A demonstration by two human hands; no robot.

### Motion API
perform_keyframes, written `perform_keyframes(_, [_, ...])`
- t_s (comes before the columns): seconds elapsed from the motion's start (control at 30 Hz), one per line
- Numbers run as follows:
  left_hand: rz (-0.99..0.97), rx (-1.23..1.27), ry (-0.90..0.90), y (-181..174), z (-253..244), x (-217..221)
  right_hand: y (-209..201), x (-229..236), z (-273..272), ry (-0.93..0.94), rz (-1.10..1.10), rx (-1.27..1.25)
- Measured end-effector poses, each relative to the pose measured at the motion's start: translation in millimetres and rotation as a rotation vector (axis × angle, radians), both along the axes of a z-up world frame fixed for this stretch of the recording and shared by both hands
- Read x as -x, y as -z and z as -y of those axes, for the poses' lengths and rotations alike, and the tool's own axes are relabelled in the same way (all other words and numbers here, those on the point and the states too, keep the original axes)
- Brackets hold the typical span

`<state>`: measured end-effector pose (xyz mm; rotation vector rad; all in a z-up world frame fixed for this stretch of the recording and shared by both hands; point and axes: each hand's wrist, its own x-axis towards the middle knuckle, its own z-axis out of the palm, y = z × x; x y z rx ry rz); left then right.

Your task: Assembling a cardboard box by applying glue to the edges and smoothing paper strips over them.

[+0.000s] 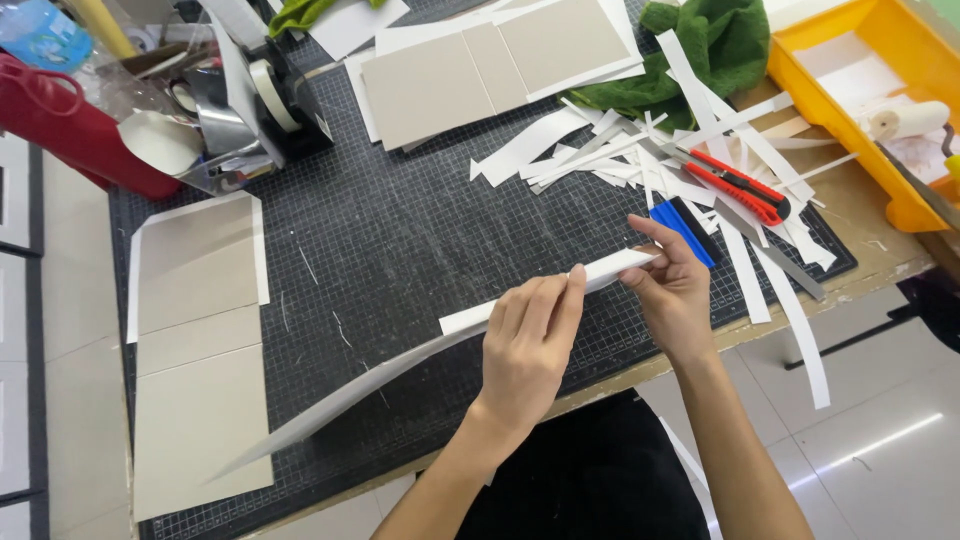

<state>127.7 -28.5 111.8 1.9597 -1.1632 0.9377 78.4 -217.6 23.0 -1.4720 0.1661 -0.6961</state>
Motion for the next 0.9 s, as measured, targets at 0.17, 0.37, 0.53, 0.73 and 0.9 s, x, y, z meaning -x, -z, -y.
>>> perform_keyframes(0.17, [-0.001,0.037,-0.001,5.0,7.8,-3.2,-2.7,-2.2,0.3,-0.022,-0.009,-0.017])
perform_keyframes(0.37, [-0.13,0.011,-0.068,-9.3,13.5,-0.3,-60.3,3.3,-19.7,-0.003,-0.084,0.124])
perform_keyframes(0.53, [-0.116,-0.041,-0.132,-6.5,21.1,-2.0,-102.0,14.4,-11.1,0.205,0.036,1.022])
perform_keyframes(0.73, [-0.117,-0.108,-0.154,-20.5,17.1,-2.6,-135.0,8.8,-29.2,0.102,0.13,1.444])
perform_keyframes(0.9, [-0.07,-0.143,-0.105,-29.6,11.9,-4.7,-136.2,-2.9,-18.7,0.012,0.176,1.439])
